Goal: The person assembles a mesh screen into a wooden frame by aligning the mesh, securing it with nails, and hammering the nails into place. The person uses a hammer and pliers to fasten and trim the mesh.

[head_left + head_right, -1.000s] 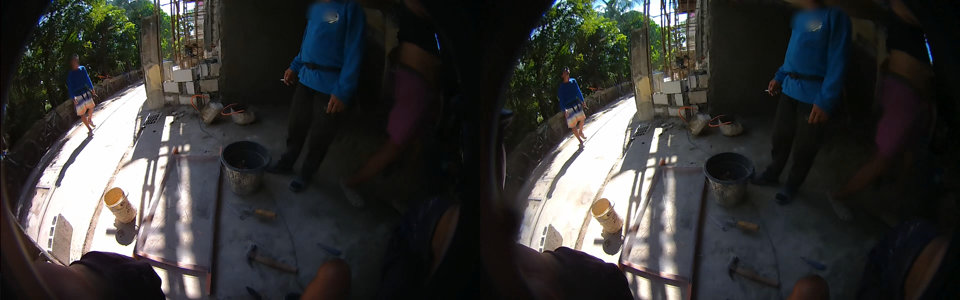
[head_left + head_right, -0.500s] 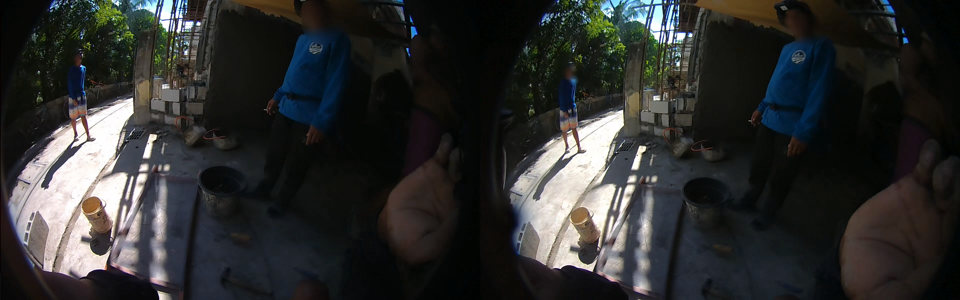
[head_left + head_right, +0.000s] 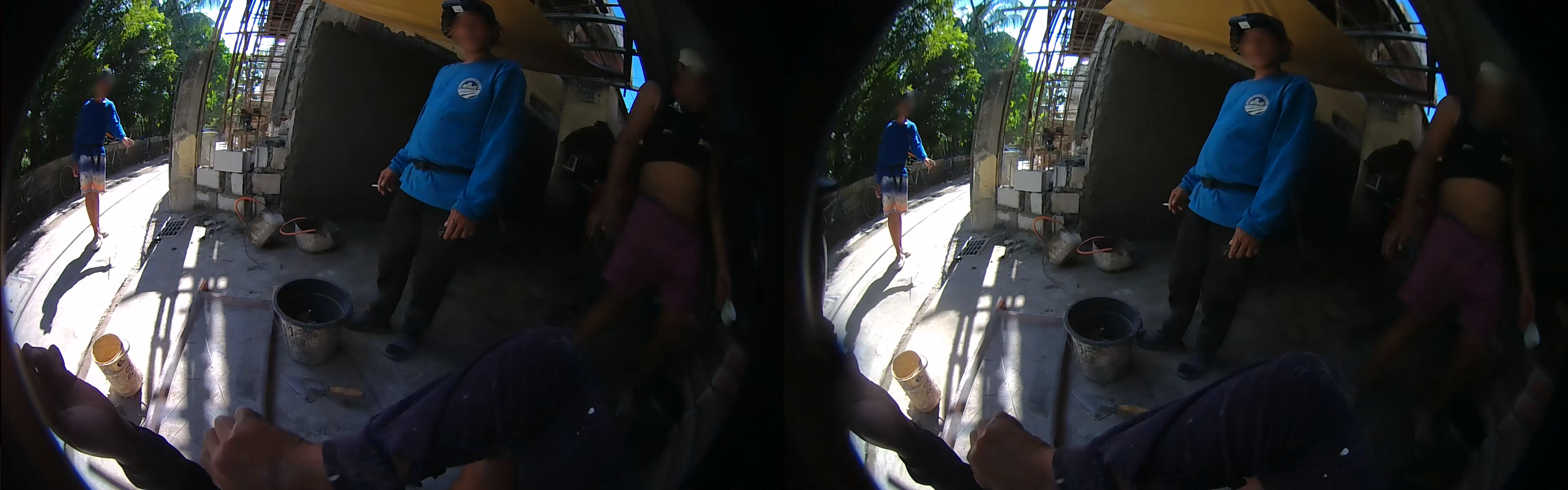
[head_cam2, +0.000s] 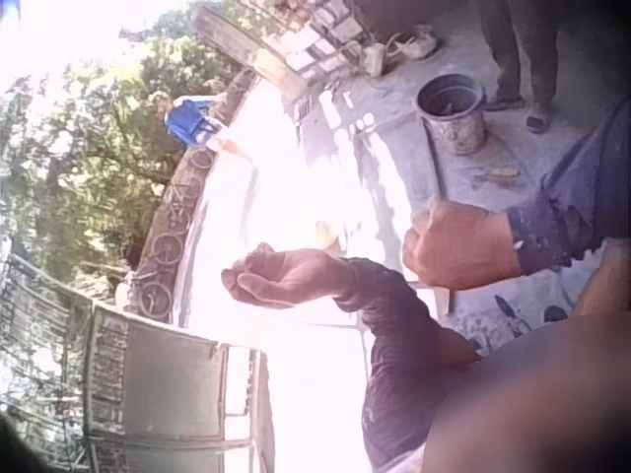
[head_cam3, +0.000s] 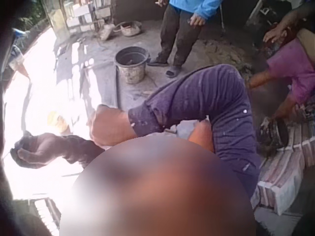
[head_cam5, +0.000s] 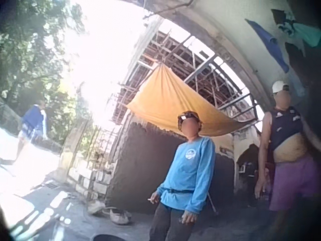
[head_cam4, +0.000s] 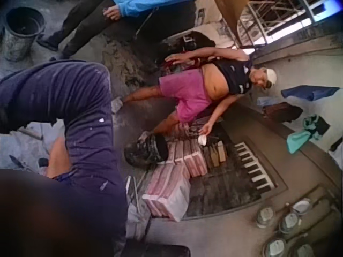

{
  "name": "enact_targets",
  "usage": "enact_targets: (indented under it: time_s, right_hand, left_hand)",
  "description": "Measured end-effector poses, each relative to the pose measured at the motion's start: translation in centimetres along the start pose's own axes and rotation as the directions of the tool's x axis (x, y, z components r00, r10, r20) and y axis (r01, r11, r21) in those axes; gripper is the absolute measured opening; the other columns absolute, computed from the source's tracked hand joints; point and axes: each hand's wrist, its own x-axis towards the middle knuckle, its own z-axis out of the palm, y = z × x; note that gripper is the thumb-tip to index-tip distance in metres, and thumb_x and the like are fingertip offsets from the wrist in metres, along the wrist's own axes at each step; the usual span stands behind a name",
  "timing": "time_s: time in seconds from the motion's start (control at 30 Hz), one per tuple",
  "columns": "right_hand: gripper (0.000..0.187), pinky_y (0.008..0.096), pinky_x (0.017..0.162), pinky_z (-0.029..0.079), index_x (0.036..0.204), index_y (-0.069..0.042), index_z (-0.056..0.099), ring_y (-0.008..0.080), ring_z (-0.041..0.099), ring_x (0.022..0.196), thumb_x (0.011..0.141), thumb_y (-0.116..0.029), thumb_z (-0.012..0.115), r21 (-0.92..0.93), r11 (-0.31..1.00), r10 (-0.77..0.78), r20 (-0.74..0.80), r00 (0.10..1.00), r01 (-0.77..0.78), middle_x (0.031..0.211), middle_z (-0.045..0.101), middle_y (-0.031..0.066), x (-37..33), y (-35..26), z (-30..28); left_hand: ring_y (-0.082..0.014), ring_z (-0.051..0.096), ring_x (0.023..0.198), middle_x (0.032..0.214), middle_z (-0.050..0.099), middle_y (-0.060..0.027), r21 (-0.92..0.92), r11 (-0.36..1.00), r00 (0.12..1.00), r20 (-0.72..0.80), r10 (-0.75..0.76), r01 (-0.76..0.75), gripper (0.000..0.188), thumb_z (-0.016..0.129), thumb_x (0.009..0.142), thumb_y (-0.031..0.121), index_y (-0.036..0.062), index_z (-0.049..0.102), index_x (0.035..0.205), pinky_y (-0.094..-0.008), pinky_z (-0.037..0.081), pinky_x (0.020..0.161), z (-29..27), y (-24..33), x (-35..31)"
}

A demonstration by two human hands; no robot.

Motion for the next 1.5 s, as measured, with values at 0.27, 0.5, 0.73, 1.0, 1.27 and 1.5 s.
enact_targets:
  time_s: [0.27,0.5,0.73,1.0,1.27,1.5]
  right_hand:
    - [0.025,0.0477,0.059,0.05,0.082,-0.006,0.075,0.0306,0.068,0.075,0.082,-0.029,0.065,0.053,0.988,-0.129,-0.212,0.969,0.143,0.08,0.072,0.0145,-4.7,-5.7,2.0]
    - [0.023,0.0488,0.061,0.052,0.082,-0.007,0.075,0.0312,0.069,0.077,0.081,-0.027,0.065,0.16,0.984,-0.106,0.152,0.983,0.081,0.081,0.072,0.0145,-5.9,-6.9,4.1]
    - [0.022,0.0517,0.069,0.056,0.093,-0.008,0.073,0.035,0.07,0.085,0.081,-0.025,0.067,0.422,0.9,-0.019,0.288,0.957,-0.109,0.087,0.071,0.0167,-10.0,-4.3,12.0]
    - [0.03,0.0541,0.07,0.055,0.1,-0.008,0.067,0.0405,0.069,0.087,0.079,-0.029,0.069,0.487,0.795,0.11,0.47,0.876,-0.361,0.09,0.071,0.019,-12.1,-3.9,26.6]
    - [0.036,0.0543,0.076,0.055,0.109,-0.009,0.071,0.042,0.069,0.088,0.078,-0.027,0.068,0.588,0.75,0.042,0.415,0.909,-0.304,0.094,0.072,0.0199,-11.8,-3.6,30.3]
    - [0.04,0.0531,0.076,0.055,0.114,-0.01,0.071,0.043,0.068,0.088,0.078,-0.027,0.069,0.657,0.725,0.067,0.231,0.971,-0.207,0.099,0.072,0.0205,-13.4,-2.6,31.8]
  left_hand:
    - [-0.0209,0.069,0.104,0.122,0.067,-0.0154,0.286,0.945,0.974,0.202,0.101,-0.157,0.026,0.042,0.108,0.004,-0.0039,0.06,0.126,-0.0338,0.059,0.092,0.5,-2.3,-2.5]
    - [-0.0178,0.062,0.093,0.112,0.063,-0.0145,-0.027,0.998,0.985,0.161,0.066,-0.063,0.025,0.04,0.108,0.003,-0.004,0.06,0.122,-0.0265,0.054,0.081,-0.3,-3.0,-2.9]
    - [-0.018,0.058,0.091,0.111,0.061,-0.0146,0.029,0.994,0.979,0.177,0.1,-0.107,0.025,0.039,0.108,0.004,-0.0054,0.059,0.118,-0.0276,0.051,0.079,-0.6,-3.2,-2.1]
    - [-0.0189,0.057,0.089,0.107,0.061,-0.014,0.042,0.998,0.991,0.129,0.042,-0.048,0.026,0.041,0.106,0.01,-0.0078,0.059,0.115,-0.031,0.048,0.082,0.0,-2.5,-2.4]
    - [-0.0185,0.055,0.084,0.104,0.061,-0.012,-0.113,0.992,0.998,0.034,-0.052,0.056,0.026,0.043,0.106,0.012,-0.0058,0.06,0.115,-0.0328,0.046,0.082,-0.6,-1.2,-1.1]
    - [-0.0182,0.056,0.085,0.105,0.061,-0.0118,-0.134,0.989,0.991,0.127,-0.05,0.067,0.026,0.043,0.107,0.012,-0.0058,0.06,0.115,-0.0328,0.046,0.082,-0.4,-1.0,-1.6]
